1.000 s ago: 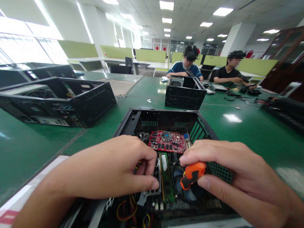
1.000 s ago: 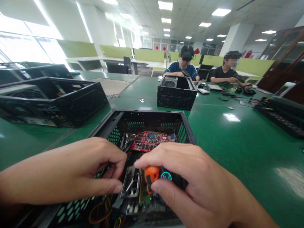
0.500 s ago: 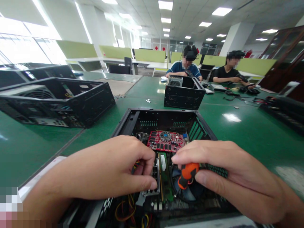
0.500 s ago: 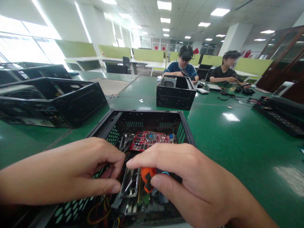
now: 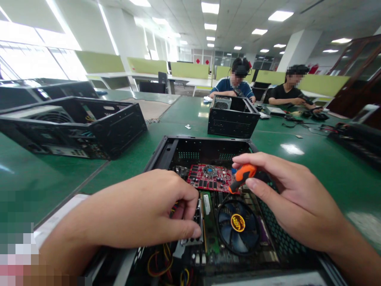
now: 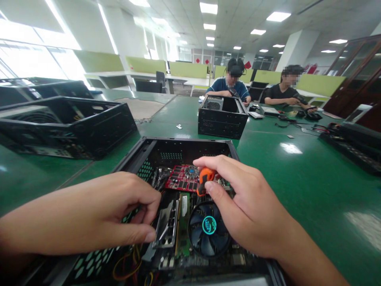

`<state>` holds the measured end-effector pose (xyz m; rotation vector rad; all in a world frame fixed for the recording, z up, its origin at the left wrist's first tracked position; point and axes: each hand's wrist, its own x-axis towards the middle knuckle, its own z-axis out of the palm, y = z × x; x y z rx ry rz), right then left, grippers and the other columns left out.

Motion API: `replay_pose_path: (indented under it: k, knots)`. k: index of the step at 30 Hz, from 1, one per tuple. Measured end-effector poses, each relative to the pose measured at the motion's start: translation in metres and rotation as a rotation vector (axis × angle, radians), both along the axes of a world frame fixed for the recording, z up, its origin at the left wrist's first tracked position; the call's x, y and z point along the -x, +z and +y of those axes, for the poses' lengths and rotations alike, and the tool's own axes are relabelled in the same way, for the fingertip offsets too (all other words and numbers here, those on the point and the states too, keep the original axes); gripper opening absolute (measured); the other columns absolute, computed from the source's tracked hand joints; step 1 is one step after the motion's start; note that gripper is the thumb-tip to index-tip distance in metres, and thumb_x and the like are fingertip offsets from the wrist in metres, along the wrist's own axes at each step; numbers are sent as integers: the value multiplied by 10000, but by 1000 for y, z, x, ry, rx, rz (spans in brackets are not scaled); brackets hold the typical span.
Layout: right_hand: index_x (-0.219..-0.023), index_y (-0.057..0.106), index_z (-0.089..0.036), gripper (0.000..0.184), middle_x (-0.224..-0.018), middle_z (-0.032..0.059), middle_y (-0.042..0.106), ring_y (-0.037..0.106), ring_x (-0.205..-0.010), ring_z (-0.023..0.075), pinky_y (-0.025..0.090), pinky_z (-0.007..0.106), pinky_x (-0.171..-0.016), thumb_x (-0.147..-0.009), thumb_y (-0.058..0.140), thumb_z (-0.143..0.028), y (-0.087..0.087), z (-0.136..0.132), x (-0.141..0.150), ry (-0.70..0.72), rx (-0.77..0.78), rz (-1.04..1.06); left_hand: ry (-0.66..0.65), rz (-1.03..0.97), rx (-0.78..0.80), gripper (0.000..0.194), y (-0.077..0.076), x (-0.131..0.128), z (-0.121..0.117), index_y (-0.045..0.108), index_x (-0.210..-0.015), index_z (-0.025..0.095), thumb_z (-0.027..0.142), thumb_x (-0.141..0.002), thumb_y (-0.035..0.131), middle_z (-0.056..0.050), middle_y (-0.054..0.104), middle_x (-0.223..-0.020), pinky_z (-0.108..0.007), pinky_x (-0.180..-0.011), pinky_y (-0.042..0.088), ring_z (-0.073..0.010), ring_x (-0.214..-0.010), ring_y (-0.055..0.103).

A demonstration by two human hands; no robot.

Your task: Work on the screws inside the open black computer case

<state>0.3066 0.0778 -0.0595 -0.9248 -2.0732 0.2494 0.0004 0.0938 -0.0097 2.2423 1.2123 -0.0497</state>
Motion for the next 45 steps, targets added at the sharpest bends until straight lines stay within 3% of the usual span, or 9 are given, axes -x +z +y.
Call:
replay_pose_path:
  k: [11, 17, 21, 23, 28, 33, 37, 45]
  knots:
    - [-1401, 918, -228, 312, -1321, 76, 1016, 986, -1156, 242, 785, 332, -1045, -1195, 691, -166, 3, 1, -1, 22, -1, -40, -1, -6, 1, 256, 0, -2, 1, 803, -766, 314, 336, -962, 965, 77, 781, -701, -301, -608, 439, -163, -627, 683]
    - [-1214, 948, -256, 196, -1105, 40, 987, 946, -946, 220, 760, 305, -866, -1166, 766, -203, 4, 1, 2, 1, -5, -49, -5, 1, -11, 252, -3, 0, 2, 799, -768, 313, 351, -962, 955, 69, 772, -702, -309, -616, 432, -169, -637, 678]
    - [-1525, 907, -218, 372, -1464, 119, 1002, 984, -1294, 282, 795, 388, -1132, -1225, 688, -195, 0, 2, 0, 18, 11, -57, -8, 4, 5, 233, -1, 0, -1, 814, -788, 319, 380, -972, 942, 67, 794, -717, -313, -622, 443, -173, -642, 692]
    - [-1611, 870, -217, 428, -1546, 126, 985, 974, -1372, 297, 781, 412, -1215, -1219, 701, -185, 0, 0, -4, 28, 22, -22, -2, 17, 8, 240, -1, -1, 0, 805, -783, 319, 393, -974, 929, 63, 800, -723, -316, -633, 449, -180, -657, 704]
    - [-1470, 928, -358, 325, -1306, 11, 1023, 994, -1114, 245, 795, 306, -1019, -1176, 869, -234, 8, -9, -15, 222, 157, 72, -8, 12, 7, 247, -3, 0, 1, 802, -795, 321, 432, -992, 901, 50, 805, -743, -324, -657, 459, -196, -690, 721]
    - [-1408, 947, -265, 262, -1270, 69, 1032, 1002, -1109, 247, 788, 256, -995, -1159, 876, -228, 14, -10, -15, 388, 165, -6, -14, -7, 13, 258, -5, 1, 3, 799, -789, 317, 426, -996, 907, 62, 774, -721, -315, -639, 438, -180, -663, 687]
    - [-1405, 949, -243, 264, -1270, 76, 1036, 1005, -1104, 246, 795, 260, -1003, -1163, 852, -207, 16, -8, -11, 378, 152, -30, -23, -20, 3, 253, -4, 0, 2, 801, -790, 313, 395, -1000, 916, 64, 770, -724, -314, -637, 435, -178, -663, 686]
    - [-1442, 972, -328, 284, -1292, 62, 1038, 1012, -1130, 294, 828, 335, -955, -1187, 859, -275, 15, -12, -16, 337, 124, -74, -26, -37, 4, 249, -3, 1, 1, 801, -791, 316, 402, -997, 913, 51, 789, -736, -330, -653, 454, -191, -676, 704]
